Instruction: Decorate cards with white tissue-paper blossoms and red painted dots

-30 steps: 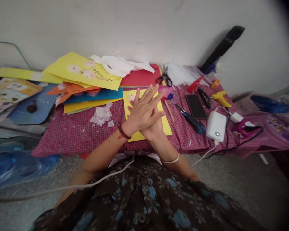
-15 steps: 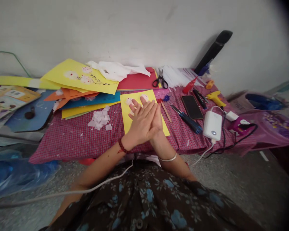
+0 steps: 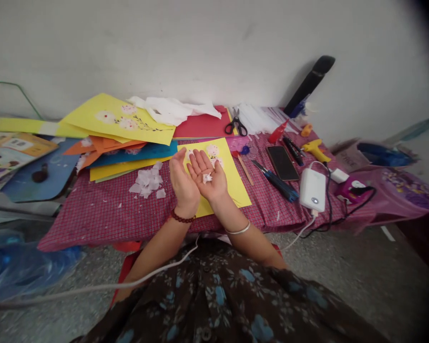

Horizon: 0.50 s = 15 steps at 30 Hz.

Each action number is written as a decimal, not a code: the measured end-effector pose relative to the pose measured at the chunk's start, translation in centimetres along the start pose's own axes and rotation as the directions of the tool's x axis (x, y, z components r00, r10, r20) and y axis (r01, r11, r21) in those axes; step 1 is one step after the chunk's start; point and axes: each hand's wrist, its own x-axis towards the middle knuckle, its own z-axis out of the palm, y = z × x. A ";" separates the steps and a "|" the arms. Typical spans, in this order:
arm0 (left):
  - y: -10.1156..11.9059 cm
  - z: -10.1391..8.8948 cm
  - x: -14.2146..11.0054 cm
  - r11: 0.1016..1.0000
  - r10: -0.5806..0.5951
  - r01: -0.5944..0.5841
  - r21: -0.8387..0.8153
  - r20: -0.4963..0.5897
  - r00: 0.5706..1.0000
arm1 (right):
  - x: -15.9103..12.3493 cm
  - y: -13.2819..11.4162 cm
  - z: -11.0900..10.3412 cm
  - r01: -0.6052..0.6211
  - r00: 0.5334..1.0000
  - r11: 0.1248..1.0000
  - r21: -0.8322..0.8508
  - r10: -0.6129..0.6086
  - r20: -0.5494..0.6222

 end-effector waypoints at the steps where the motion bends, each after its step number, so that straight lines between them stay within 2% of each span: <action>1: -0.1 -0.2 -0.3 0.996 -0.054 0.051 -0.076 -0.038 0.998 | 0.0 0.1 0.0 0.024 1.000 0.999 -0.026 -0.024 0.004; 2: -0.2 -0.4 -0.6 0.984 -0.117 0.109 -0.142 -0.053 0.992 | -0.1 0.2 0.1 0.051 0.999 0.996 -0.067 -0.050 0.006; 6: 0.1 -1.1 -1.0 0.902 -0.353 0.357 -0.244 0.064 0.934 | -1.0 0.8 0.6 0.205 0.979 0.922 -0.330 -0.192 0.072; 8: 0.3 -1.1 -0.8 0.882 -0.398 0.415 -0.224 0.118 0.910 | -1.7 0.9 0.9 0.314 0.949 0.853 -0.417 -0.270 0.164; 11: 0.4 -0.7 -0.5 0.864 -0.450 0.478 -0.156 0.187 0.873 | -2.5 0.5 1.5 0.442 0.896 0.772 -0.457 -0.361 0.258; 13: 0.3 -0.2 -0.5 0.810 -0.536 0.563 -0.166 0.182 0.824 | -3.1 -0.3 1.8 0.473 0.880 0.743 -0.474 -0.382 0.281; 15: 0.2 0.1 -0.7 0.707 -0.639 0.659 -0.257 0.166 0.751 | -3.6 -1.3 1.8 0.474 0.880 0.729 -0.494 -0.372 0.296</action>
